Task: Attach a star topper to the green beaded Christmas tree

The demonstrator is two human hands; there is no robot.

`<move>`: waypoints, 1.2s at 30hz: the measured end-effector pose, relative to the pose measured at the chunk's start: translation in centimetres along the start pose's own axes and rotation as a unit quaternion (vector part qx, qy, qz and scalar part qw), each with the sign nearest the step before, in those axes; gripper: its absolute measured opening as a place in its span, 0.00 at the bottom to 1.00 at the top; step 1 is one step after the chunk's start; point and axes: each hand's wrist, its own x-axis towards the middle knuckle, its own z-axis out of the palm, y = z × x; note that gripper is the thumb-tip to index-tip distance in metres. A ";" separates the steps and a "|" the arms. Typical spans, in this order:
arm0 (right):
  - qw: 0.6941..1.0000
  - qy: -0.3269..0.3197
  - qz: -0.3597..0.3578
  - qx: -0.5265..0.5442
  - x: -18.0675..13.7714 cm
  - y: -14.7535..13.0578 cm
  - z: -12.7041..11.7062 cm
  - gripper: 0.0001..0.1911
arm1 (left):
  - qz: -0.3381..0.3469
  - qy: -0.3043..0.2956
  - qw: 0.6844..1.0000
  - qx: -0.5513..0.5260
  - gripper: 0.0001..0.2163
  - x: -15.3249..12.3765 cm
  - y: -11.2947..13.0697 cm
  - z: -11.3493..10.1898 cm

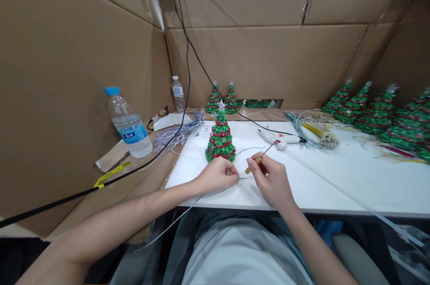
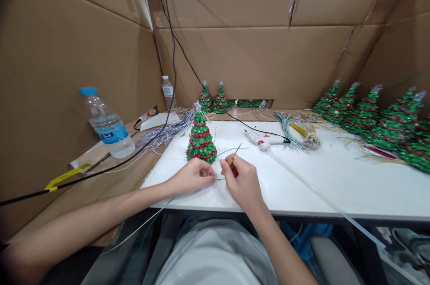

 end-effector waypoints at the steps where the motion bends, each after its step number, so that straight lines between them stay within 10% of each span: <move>1: 1.000 0.003 -0.004 0.002 0.0 0.0 0.0 0.14 | 0.000 0.000 1.000 0.003 0.10 0.0 0.0 0.0; 30: 0.995 -0.067 0.017 -0.077 0.3 0.6 0.5 0.15 | 0.040 0.008 0.999 0.030 0.07 -0.2 -0.1 0.1; 36: 0.999 0.008 0.012 -0.029 0.3 0.1 0.3 0.15 | 0.037 0.012 0.998 0.043 0.08 -0.2 0.0 0.1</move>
